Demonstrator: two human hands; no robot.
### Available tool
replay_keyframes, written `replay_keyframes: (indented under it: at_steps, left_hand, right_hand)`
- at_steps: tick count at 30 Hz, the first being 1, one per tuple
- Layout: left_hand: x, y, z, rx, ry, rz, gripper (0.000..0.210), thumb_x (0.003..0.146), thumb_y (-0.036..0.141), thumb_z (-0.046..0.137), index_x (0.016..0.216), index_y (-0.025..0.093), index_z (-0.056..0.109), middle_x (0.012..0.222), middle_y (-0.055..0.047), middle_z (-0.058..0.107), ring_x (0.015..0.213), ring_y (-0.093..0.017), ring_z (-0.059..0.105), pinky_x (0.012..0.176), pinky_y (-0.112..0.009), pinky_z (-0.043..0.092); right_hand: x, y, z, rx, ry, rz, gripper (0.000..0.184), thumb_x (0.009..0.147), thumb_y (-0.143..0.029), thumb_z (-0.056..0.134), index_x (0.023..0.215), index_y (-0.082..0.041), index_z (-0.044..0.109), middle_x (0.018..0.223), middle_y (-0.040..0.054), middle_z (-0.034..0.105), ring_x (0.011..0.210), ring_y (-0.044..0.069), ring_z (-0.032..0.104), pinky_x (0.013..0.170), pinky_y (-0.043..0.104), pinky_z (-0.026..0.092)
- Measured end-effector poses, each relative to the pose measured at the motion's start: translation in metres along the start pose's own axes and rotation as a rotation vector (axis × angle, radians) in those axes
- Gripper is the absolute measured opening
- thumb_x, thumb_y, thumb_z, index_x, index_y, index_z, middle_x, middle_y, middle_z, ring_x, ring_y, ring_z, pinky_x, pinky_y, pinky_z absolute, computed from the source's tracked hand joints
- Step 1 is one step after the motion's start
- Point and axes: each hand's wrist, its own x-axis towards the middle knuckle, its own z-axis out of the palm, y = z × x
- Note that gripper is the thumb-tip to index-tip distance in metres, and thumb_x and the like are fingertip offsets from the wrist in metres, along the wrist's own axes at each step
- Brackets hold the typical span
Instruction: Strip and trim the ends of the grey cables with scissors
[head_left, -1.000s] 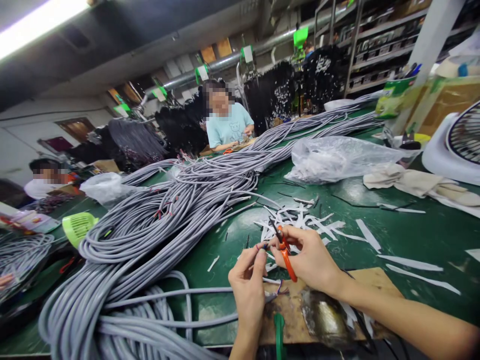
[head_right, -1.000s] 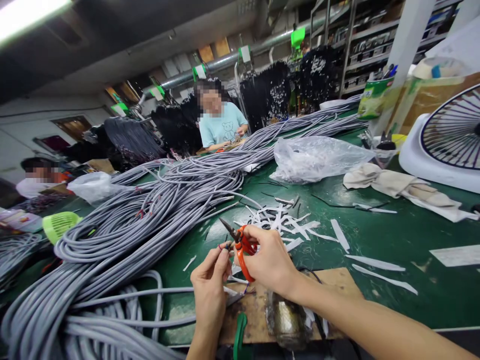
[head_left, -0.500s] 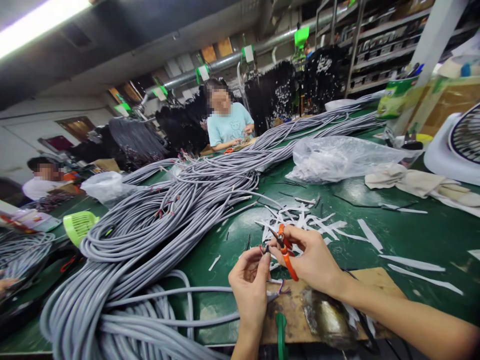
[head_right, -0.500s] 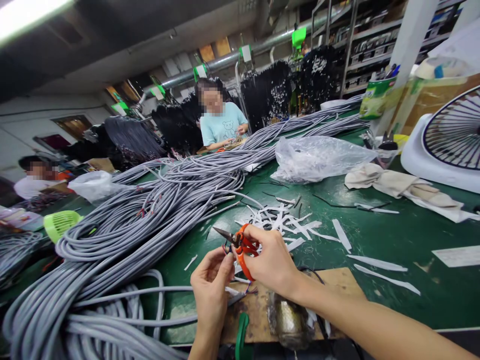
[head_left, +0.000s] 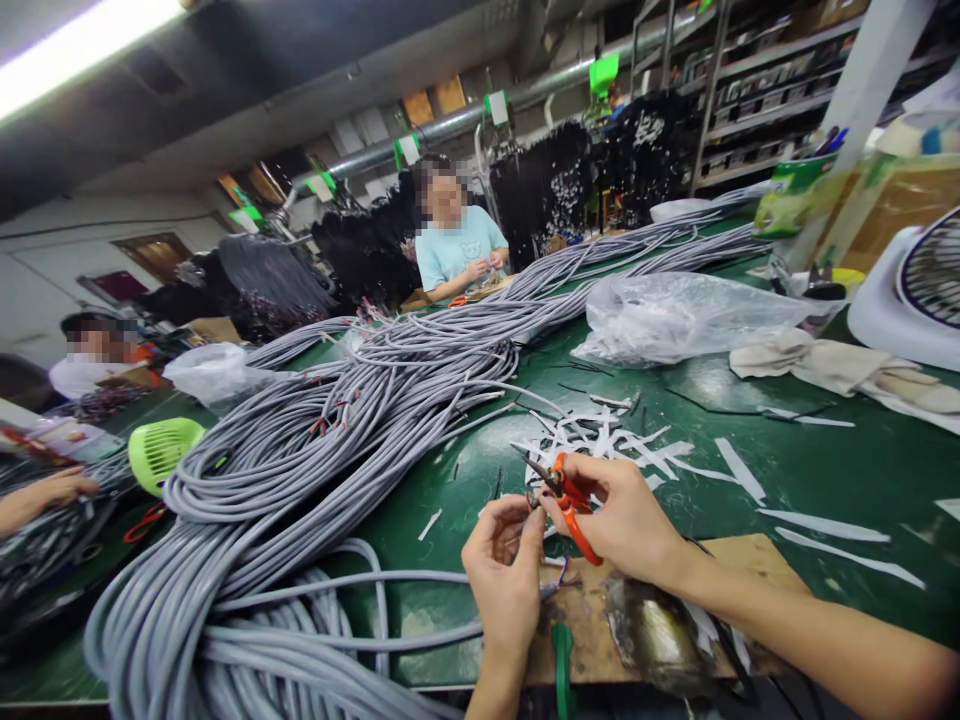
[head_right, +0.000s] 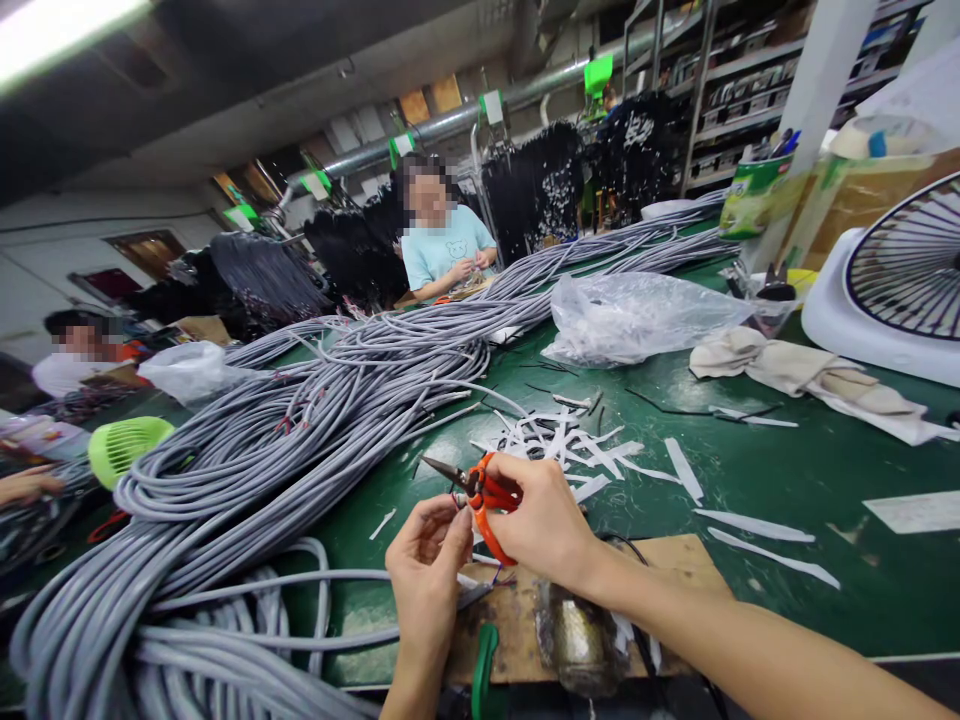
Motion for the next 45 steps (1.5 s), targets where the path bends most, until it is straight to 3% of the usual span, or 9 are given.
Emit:
replay_keyframes:
  at_steps: [6, 13, 21, 32, 38, 45]
  left_hand:
    - [0.000, -0.004, -0.003, -0.084, -0.018, 0.008, 0.020, 0.070, 0.031, 0.068, 0.079, 0.016, 0.058, 0.065, 0.001, 0.058, 0.051, -0.008, 0.052, 0.046, -0.016, 0.040]
    - [-0.003, -0.005, -0.007, 0.006, -0.068, 0.074, 0.014, 0.077, 0.029, 0.062, 0.083, 0.017, 0.058, 0.077, -0.003, 0.060, 0.072, -0.014, 0.060, 0.056, -0.018, 0.044]
    - [-0.003, -0.008, -0.006, 0.025, -0.035, 0.127, 0.012, 0.075, 0.026, 0.065, 0.080, 0.017, 0.058, 0.072, 0.000, 0.060, 0.065, -0.011, 0.058, 0.059, -0.018, 0.045]
    - [-0.002, -0.012, -0.009, -0.106, -0.039, 0.047, 0.018, 0.077, 0.032, 0.063, 0.086, 0.017, 0.057, 0.076, -0.001, 0.057, 0.068, -0.011, 0.055, 0.061, -0.018, 0.045]
    - [-0.001, -0.009, -0.010, -0.104, -0.078, 0.078, 0.015, 0.077, 0.029, 0.063, 0.082, 0.017, 0.055, 0.074, 0.001, 0.052, 0.064, -0.008, 0.051, 0.061, -0.017, 0.043]
    - [-0.002, -0.008, -0.009, -0.073, -0.090, 0.054, 0.014, 0.076, 0.025, 0.065, 0.079, 0.017, 0.053, 0.073, 0.002, 0.053, 0.063, -0.007, 0.050, 0.059, -0.015, 0.042]
  right_hand:
    - [-0.002, -0.001, 0.000, 0.035, -0.014, 0.001, 0.010, 0.065, -0.010, 0.052, 0.060, -0.017, 0.046, 0.055, -0.0046, 0.045, 0.052, 0.008, 0.038, 0.049, 0.018, 0.033]
    - [-0.004, -0.003, -0.001, 0.026, -0.009, -0.054, 0.014, 0.062, -0.006, 0.050, 0.060, -0.018, 0.043, 0.053, -0.0068, 0.039, 0.049, 0.006, 0.031, 0.046, 0.018, 0.027]
    - [-0.004, -0.005, -0.001, 0.047, -0.022, -0.069, 0.016, 0.059, -0.004, 0.048, 0.059, -0.018, 0.040, 0.052, -0.0073, 0.037, 0.049, 0.006, 0.030, 0.045, 0.017, 0.027]
    - [-0.005, -0.008, -0.001, -0.075, 0.041, -0.220, 0.017, 0.059, -0.002, 0.047, 0.060, -0.017, 0.039, 0.054, -0.0075, 0.037, 0.048, 0.005, 0.031, 0.046, 0.016, 0.027]
    - [-0.004, -0.002, -0.001, 0.016, -0.028, -0.077, 0.018, 0.060, -0.002, 0.047, 0.060, -0.018, 0.039, 0.055, -0.0069, 0.037, 0.052, 0.006, 0.032, 0.049, 0.016, 0.030]
    - [-0.004, -0.001, -0.002, 0.028, -0.029, -0.080, 0.010, 0.065, -0.008, 0.052, 0.063, -0.017, 0.047, 0.060, -0.0037, 0.047, 0.055, 0.008, 0.040, 0.053, 0.018, 0.035]
